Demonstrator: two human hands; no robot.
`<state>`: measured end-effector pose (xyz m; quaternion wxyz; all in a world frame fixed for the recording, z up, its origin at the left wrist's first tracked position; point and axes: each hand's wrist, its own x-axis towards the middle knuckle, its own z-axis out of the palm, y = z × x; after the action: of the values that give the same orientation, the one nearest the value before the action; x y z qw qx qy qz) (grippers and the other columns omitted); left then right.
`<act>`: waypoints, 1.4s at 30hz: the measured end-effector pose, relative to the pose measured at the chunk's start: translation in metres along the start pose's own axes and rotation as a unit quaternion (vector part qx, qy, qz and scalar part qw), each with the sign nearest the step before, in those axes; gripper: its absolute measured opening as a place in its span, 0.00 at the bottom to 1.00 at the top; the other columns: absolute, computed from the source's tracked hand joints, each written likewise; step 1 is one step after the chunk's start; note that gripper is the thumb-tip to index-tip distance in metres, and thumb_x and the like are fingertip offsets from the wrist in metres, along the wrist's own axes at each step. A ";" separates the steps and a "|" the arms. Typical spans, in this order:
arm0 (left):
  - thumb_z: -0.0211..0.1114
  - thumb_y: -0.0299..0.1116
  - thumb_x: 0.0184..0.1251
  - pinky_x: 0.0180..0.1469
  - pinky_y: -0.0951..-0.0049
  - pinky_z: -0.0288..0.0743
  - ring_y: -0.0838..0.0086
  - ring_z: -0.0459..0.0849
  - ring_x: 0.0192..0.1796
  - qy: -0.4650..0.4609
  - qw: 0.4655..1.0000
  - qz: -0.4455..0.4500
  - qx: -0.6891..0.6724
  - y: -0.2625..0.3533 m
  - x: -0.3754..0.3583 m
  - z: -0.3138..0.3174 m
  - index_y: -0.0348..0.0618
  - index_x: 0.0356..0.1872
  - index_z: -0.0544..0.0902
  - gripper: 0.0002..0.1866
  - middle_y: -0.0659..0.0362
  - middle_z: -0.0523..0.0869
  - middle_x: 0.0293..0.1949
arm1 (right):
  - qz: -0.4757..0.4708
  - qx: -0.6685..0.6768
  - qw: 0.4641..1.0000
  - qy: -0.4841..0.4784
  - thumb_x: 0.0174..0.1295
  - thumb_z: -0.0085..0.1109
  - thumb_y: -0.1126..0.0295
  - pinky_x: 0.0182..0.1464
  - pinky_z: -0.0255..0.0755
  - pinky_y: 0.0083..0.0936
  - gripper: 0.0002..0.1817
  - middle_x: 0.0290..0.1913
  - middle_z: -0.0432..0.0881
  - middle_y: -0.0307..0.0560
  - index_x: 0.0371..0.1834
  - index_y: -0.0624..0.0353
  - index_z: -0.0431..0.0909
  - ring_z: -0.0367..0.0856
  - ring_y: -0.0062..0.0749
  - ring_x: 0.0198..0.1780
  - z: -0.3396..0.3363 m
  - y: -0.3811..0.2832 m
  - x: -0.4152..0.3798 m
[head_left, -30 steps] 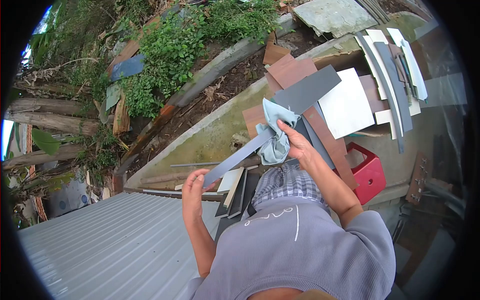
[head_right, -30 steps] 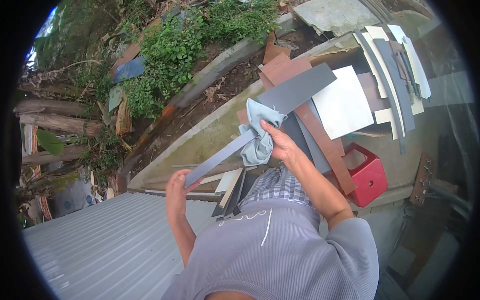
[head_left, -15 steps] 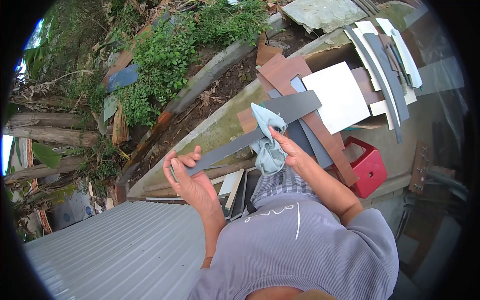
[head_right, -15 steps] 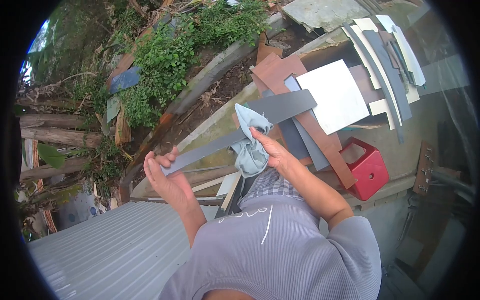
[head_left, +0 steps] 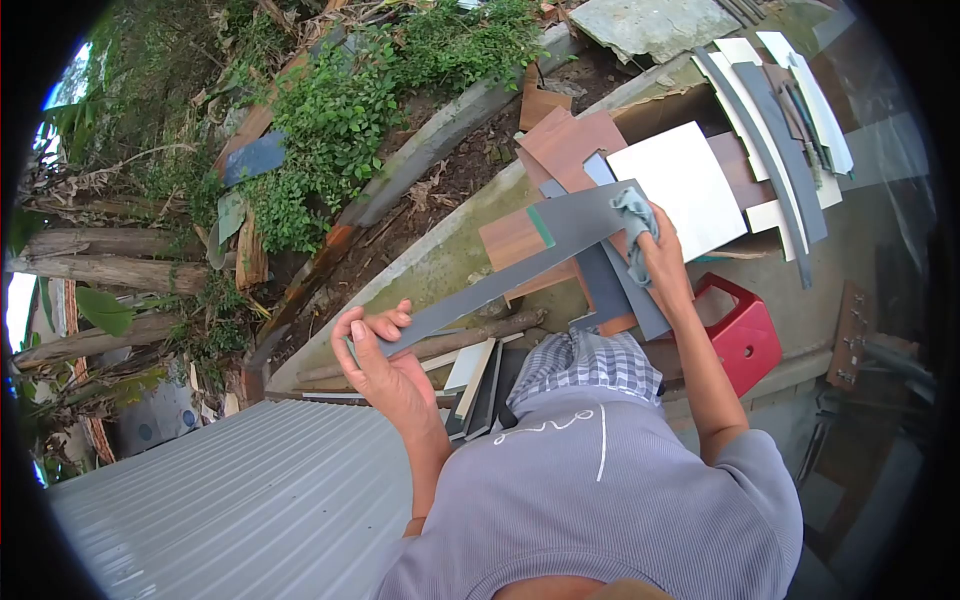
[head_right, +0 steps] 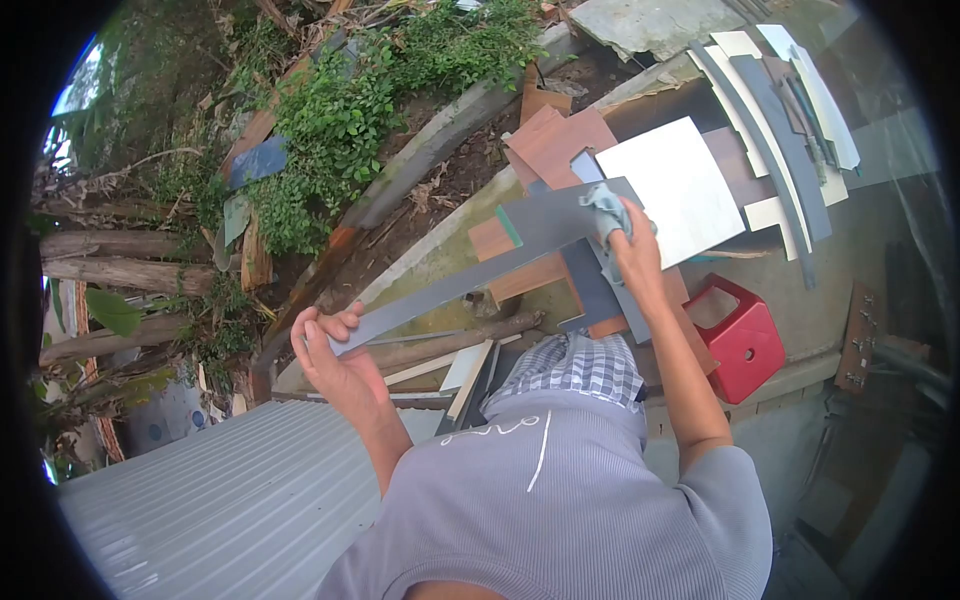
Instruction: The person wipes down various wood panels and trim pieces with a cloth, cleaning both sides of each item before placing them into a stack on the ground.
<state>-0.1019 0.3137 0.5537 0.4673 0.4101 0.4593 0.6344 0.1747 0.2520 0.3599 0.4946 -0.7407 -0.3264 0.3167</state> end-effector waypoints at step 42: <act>0.62 0.52 0.55 0.57 0.52 0.69 0.55 0.77 0.50 -0.183 0.982 0.043 -0.018 0.010 0.029 0.080 0.43 0.42 0.72 0.23 0.52 0.79 0.41 | 0.156 0.393 0.892 0.160 0.63 0.45 0.69 0.46 0.69 0.26 0.16 0.46 0.72 0.48 0.52 0.66 0.63 0.73 0.30 0.45 0.024 0.067 0.059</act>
<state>-0.0350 0.3565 0.5849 0.5230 0.5301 0.3367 0.5763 0.2014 0.2913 0.2804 0.7349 -0.5681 0.0276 0.3693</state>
